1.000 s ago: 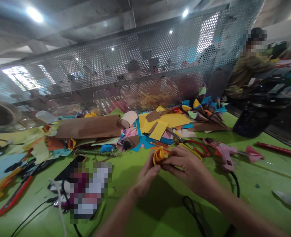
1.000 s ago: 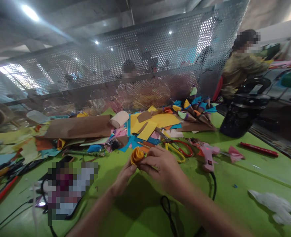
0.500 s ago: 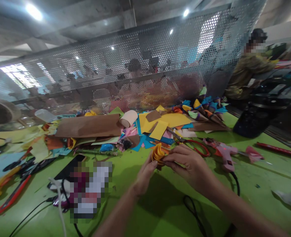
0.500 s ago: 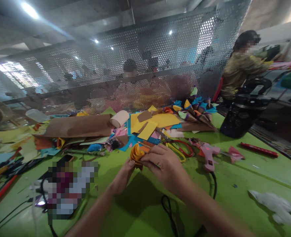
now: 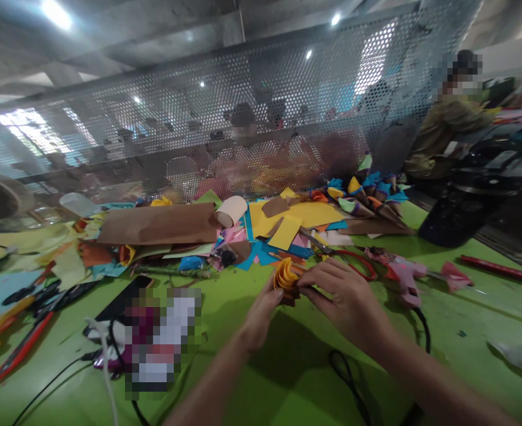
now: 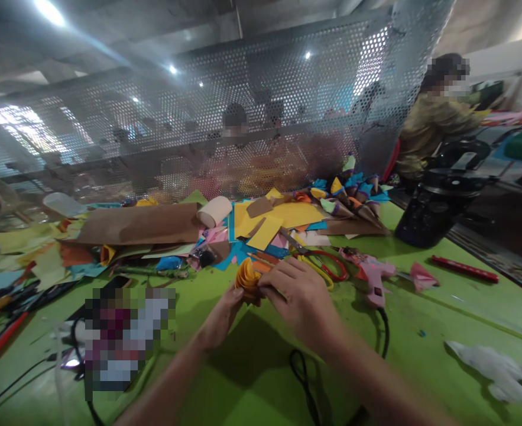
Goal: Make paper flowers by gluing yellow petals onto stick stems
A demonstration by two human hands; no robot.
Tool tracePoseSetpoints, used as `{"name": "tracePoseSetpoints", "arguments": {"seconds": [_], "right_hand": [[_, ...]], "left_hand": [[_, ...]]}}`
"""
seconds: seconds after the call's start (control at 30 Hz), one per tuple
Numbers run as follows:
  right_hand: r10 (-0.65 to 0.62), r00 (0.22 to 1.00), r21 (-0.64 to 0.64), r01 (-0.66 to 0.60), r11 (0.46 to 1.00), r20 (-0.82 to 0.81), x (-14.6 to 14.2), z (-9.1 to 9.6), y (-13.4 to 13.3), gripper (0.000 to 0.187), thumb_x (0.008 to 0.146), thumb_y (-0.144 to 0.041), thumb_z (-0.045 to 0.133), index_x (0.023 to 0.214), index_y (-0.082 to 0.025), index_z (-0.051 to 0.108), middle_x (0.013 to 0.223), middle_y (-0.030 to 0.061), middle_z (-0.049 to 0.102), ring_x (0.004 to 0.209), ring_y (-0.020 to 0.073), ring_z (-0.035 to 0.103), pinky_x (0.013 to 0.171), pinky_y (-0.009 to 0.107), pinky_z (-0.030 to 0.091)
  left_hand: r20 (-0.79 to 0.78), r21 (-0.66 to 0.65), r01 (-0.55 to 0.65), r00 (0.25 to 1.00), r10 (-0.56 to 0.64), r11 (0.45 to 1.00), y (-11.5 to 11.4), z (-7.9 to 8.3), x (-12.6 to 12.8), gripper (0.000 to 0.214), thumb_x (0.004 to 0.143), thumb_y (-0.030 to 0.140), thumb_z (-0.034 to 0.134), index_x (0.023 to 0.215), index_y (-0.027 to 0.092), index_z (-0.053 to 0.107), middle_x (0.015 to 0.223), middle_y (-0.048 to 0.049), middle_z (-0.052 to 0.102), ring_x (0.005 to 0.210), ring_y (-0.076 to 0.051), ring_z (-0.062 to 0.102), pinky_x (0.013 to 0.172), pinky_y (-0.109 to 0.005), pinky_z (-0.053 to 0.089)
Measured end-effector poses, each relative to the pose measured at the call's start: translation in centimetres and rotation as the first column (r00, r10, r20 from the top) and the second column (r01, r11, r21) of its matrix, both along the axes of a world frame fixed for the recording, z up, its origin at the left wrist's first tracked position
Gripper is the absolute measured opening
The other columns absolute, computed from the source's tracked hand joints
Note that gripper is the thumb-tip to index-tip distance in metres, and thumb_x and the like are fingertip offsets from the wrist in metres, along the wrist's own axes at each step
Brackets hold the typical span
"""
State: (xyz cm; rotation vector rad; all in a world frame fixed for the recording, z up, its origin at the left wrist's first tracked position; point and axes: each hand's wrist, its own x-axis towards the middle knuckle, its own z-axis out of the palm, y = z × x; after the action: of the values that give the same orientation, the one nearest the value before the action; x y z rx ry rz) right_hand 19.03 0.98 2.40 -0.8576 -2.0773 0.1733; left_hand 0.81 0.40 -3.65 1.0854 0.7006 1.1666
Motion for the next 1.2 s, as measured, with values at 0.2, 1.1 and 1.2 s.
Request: {"name": "tracePoseSetpoints", "arguments": {"seconds": [0.2,1.1,1.2], "right_hand": [[-0.024,1.0,-0.025,0.024,0.999,0.003,0.0,-0.1,0.0,0.009,0.087,-0.015,0.064,0.079,-0.02,0.065,0.077,0.0029,0.069,0.073,0.0184,0.058,0.066,0.03,0.044],[-0.021,0.99,-0.09,0.008,0.996,-0.142,-0.2,0.0,0.0,0.01,0.085,-0.015,0.064,0.084,-0.022,0.07,0.081,0.0028,0.072,0.076,0.0194,0.066,0.069,0.032,0.052],[-0.02,0.993,-0.051,0.014,0.999,-0.119,-0.2,-0.2,0.1,0.01,0.085,-0.015,0.065,0.087,-0.023,0.071,0.083,0.0031,0.073,0.077,0.0194,0.067,0.069,0.031,0.053]], "left_hand": [[0.022,-0.041,-0.026,0.999,0.027,0.999,0.1,0.0,0.2,0.054,0.075,0.045,0.069,0.119,0.015,0.063,0.092,-0.0092,0.069,0.081,-0.02,0.06,0.073,-0.031,0.046],[-0.067,-0.056,-0.171,0.984,0.168,0.984,-0.5,2.8,0.7,0.029,0.074,0.037,0.064,0.092,0.014,0.068,0.079,-0.0056,0.065,0.072,-0.018,0.057,0.07,-0.031,0.046],[-0.065,-0.063,-0.183,0.982,0.179,0.981,-0.5,2.7,0.7,0.026,0.073,0.037,0.063,0.088,0.015,0.067,0.077,-0.0054,0.064,0.07,-0.017,0.056,0.068,-0.03,0.045]]}}
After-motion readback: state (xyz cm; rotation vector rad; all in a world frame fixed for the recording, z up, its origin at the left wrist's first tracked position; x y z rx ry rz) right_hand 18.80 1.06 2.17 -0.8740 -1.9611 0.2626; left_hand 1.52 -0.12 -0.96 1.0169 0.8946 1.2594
